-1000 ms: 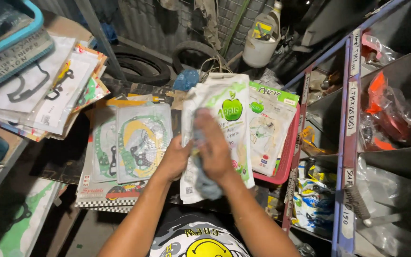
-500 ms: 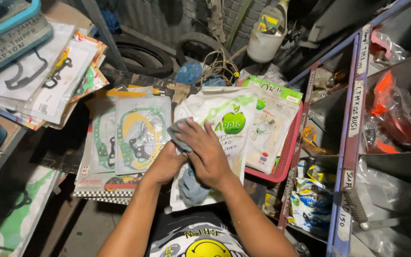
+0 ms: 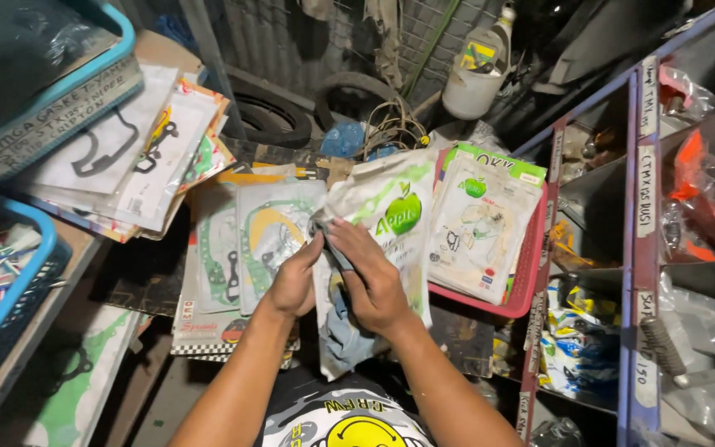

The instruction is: Cleaning and inspecting motorcycle gasket kits using a cloth.

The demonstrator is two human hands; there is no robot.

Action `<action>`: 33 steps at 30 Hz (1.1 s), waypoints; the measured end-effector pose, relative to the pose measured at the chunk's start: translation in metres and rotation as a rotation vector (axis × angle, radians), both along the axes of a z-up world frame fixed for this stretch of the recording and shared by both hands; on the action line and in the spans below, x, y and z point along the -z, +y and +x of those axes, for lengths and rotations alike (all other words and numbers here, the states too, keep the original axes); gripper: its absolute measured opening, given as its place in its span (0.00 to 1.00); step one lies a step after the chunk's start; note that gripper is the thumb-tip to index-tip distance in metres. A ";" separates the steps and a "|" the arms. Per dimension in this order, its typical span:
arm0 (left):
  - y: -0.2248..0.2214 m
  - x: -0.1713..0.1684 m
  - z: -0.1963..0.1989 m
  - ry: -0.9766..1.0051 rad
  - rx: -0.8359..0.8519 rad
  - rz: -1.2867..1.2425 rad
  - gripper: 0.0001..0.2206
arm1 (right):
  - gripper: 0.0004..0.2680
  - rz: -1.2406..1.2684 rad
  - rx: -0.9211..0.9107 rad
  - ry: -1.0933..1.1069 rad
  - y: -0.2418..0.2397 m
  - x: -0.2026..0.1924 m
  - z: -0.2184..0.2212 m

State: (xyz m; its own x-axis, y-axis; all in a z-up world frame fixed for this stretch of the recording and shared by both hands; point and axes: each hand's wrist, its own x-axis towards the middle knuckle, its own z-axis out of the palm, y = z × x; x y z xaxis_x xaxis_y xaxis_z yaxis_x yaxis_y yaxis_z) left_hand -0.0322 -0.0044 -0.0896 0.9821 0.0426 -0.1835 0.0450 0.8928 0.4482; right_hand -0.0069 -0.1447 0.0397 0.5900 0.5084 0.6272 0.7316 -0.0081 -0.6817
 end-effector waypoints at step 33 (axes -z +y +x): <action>0.029 -0.072 -0.008 -0.003 0.191 -0.046 0.35 | 0.14 0.469 0.679 0.683 -0.042 -0.010 0.051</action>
